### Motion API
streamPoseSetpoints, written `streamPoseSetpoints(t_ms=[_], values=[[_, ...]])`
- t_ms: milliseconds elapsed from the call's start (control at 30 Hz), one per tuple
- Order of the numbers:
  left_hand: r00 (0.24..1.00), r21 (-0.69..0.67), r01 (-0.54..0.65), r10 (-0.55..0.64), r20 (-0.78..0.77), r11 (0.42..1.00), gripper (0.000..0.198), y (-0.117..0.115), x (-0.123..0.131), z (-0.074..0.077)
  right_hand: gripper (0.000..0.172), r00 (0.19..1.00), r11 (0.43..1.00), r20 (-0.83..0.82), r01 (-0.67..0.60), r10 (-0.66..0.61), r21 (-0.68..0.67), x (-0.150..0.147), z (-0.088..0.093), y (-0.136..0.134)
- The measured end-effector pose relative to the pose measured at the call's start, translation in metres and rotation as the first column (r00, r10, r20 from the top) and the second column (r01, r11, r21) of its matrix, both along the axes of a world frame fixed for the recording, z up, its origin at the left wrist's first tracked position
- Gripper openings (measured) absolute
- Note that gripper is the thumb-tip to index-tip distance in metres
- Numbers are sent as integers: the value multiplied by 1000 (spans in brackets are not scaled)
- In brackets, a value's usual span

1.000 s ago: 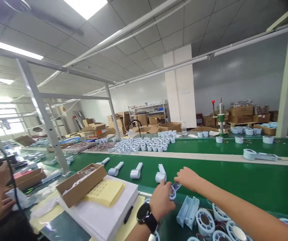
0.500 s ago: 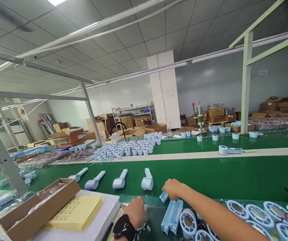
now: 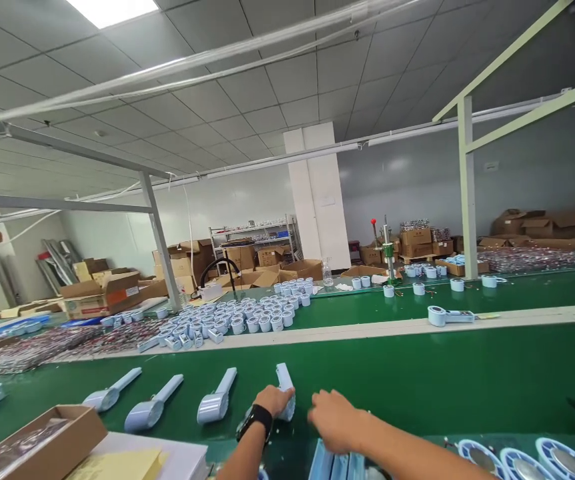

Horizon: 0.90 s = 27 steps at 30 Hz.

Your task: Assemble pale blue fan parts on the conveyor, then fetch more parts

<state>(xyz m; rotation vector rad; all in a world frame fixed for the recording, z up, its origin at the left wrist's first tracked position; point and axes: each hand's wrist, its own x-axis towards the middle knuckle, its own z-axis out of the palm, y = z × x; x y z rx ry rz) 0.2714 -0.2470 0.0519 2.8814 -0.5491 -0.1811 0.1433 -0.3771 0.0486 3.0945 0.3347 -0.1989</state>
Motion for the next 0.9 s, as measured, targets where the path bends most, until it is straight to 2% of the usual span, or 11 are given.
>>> streamPoseSetpoints(t_ms=[100,167,233,300,400,467,633,800,900], values=[[998,-1,26,-26,-50,1000,32,2,-2,-6,66,976,992,178,124,-127,26,26,6,-24],[997,-8,69,-70,-39,998,60,9,-6,-7,86,972,993,202,114,-118,35,47,8,-34],[990,-19,137,-137,-26,990,85,17,-10,-6,92,986,998,161,45,-50,34,64,5,-35],[980,-32,197,-198,-23,980,88,24,-14,-4,80,999,999,53,-13,12,35,75,-1,-28],[974,-52,226,-227,-7,973,77,33,-17,1,43,993,999,-113,-27,31,37,79,-11,-15],[975,-56,221,-222,-6,974,77,38,-18,3,30,993,1000,-120,-8,11,19,76,-15,-9],[984,-14,177,-177,-26,984,96,48,-22,6,29,993,991,11,114,-113,-67,70,-9,4],[987,-4,162,-162,5,987,77,54,-35,16,35,943,937,35,332,-330,-113,75,5,15],[990,10,131,-131,61,991,67,63,-37,22,37,938,934,34,346,-344,-84,73,11,4]])
